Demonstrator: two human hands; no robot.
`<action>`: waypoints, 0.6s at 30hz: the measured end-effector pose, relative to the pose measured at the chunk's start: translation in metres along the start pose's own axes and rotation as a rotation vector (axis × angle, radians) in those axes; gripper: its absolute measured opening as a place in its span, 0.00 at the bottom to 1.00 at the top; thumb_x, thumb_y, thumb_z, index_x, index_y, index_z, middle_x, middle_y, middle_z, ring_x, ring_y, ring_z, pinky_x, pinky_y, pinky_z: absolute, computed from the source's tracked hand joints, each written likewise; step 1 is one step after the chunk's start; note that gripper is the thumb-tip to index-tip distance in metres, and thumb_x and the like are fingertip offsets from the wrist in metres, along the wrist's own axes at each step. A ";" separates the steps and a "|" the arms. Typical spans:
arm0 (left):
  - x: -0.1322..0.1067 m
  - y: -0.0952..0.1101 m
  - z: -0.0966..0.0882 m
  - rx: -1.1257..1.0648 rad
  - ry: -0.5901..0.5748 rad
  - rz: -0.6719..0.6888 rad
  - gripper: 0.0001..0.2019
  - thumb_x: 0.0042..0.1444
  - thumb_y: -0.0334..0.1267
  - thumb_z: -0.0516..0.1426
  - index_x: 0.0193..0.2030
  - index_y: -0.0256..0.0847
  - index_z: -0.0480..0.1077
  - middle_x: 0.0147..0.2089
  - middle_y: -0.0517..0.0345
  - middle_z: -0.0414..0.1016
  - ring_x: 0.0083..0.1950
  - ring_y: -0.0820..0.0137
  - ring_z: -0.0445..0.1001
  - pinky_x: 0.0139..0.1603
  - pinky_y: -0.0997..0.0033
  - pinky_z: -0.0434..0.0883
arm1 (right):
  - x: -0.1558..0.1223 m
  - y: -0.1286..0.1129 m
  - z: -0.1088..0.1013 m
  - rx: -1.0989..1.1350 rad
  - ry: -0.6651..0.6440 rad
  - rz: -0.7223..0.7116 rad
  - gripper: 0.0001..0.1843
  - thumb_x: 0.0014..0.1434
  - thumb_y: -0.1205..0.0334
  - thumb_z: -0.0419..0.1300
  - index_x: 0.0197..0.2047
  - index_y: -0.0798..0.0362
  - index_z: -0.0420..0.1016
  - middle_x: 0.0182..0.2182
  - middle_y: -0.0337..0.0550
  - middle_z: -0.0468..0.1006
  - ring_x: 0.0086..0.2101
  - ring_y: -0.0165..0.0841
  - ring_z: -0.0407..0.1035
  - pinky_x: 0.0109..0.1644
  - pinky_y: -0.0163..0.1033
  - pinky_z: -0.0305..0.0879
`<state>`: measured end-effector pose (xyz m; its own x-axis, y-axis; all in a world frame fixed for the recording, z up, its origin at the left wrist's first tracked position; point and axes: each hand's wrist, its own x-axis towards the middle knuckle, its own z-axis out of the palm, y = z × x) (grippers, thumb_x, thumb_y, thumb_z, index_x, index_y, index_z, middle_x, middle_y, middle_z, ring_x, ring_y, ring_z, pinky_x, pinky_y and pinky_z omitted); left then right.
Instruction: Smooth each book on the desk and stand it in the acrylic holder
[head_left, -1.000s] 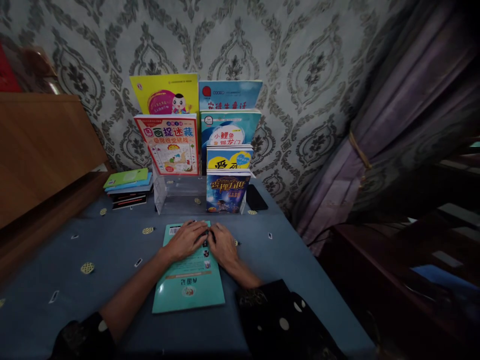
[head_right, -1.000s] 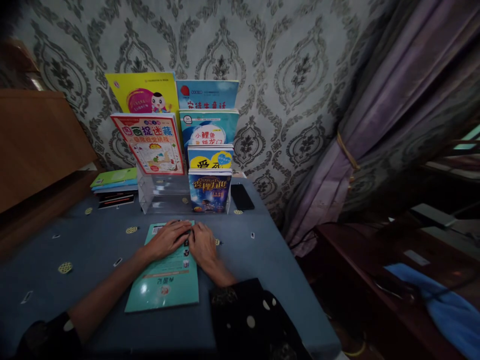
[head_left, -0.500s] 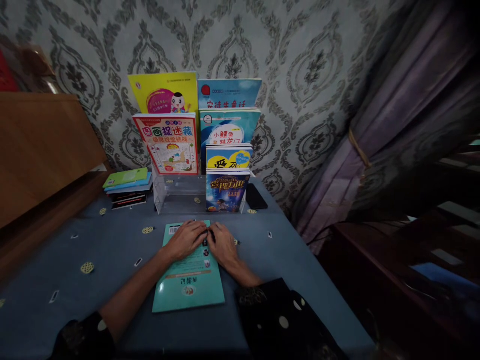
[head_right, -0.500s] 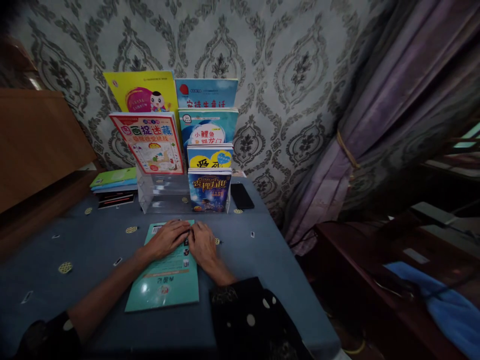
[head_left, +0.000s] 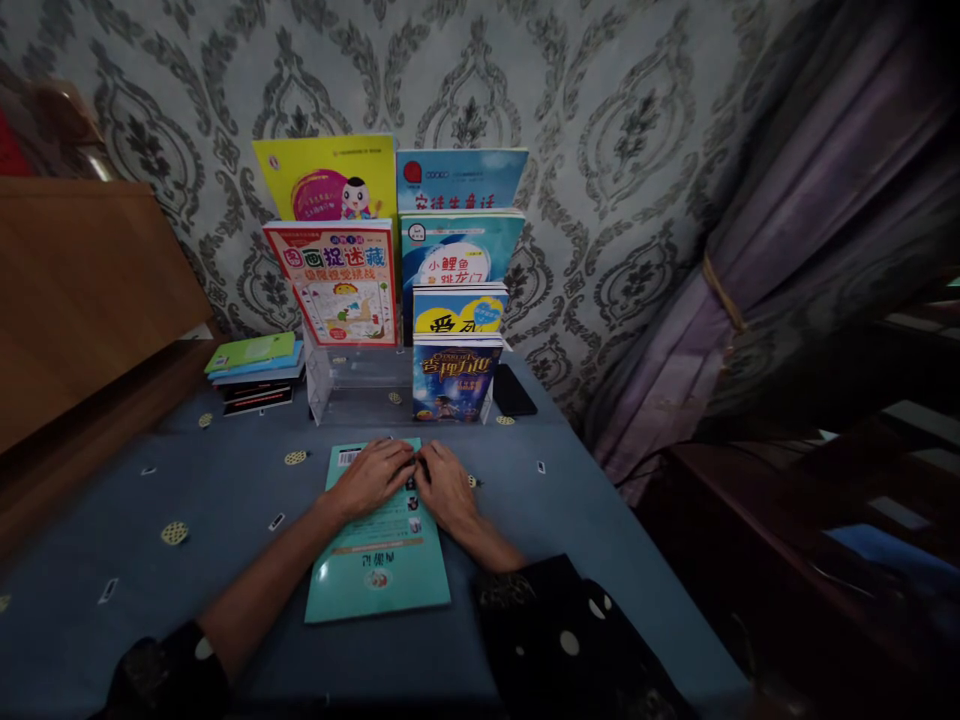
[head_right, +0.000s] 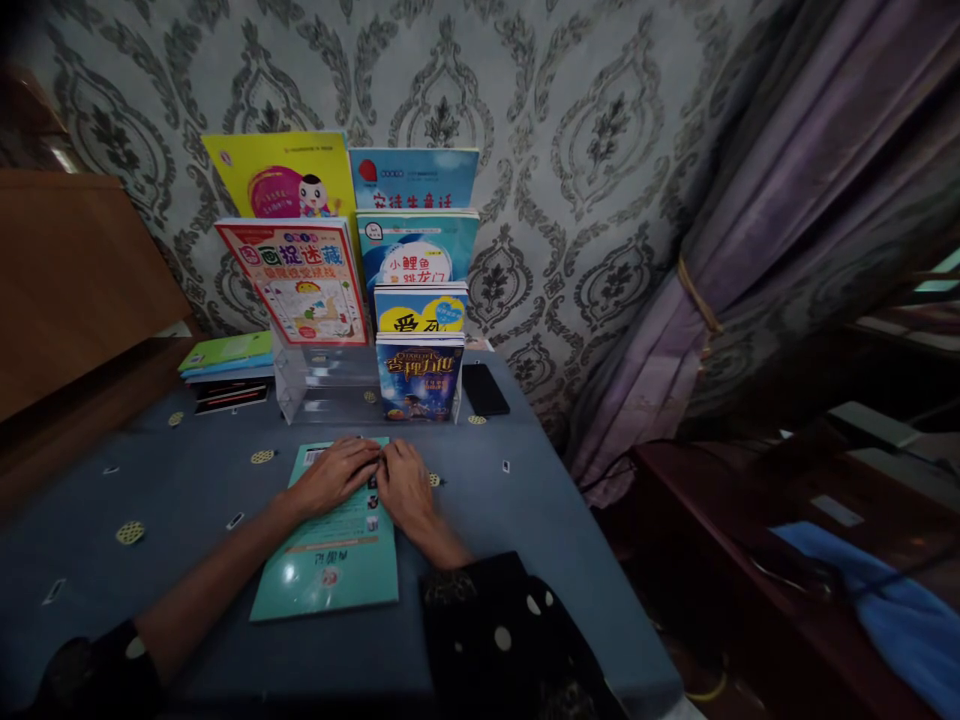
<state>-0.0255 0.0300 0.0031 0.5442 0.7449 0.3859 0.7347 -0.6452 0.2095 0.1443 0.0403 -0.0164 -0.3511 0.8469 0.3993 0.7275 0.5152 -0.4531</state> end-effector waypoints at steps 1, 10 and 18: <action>0.000 0.000 -0.001 -0.009 0.004 0.003 0.18 0.71 0.43 0.45 0.52 0.40 0.73 0.54 0.48 0.76 0.55 0.61 0.73 0.60 0.55 0.68 | 0.000 0.000 -0.001 -0.001 0.003 0.002 0.08 0.62 0.71 0.52 0.37 0.52 0.71 0.37 0.44 0.74 0.40 0.36 0.66 0.44 0.38 0.60; -0.003 0.001 0.000 -0.024 0.028 0.071 0.17 0.70 0.41 0.47 0.45 0.41 0.76 0.47 0.50 0.79 0.51 0.64 0.75 0.57 0.60 0.69 | 0.000 -0.007 -0.009 0.011 -0.018 0.035 0.08 0.62 0.71 0.53 0.38 0.53 0.73 0.37 0.44 0.76 0.41 0.36 0.69 0.44 0.36 0.60; -0.001 0.002 -0.002 0.007 -0.088 0.024 0.17 0.71 0.41 0.46 0.56 0.42 0.72 0.57 0.49 0.75 0.59 0.62 0.72 0.63 0.56 0.64 | 0.001 -0.003 -0.007 0.039 -0.022 0.062 0.10 0.63 0.70 0.51 0.41 0.53 0.73 0.39 0.46 0.77 0.41 0.35 0.70 0.45 0.36 0.61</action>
<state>-0.0250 0.0276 0.0048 0.5954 0.7412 0.3100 0.7235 -0.6624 0.1942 0.1459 0.0390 -0.0094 -0.3189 0.8800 0.3521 0.7251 0.4657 -0.5073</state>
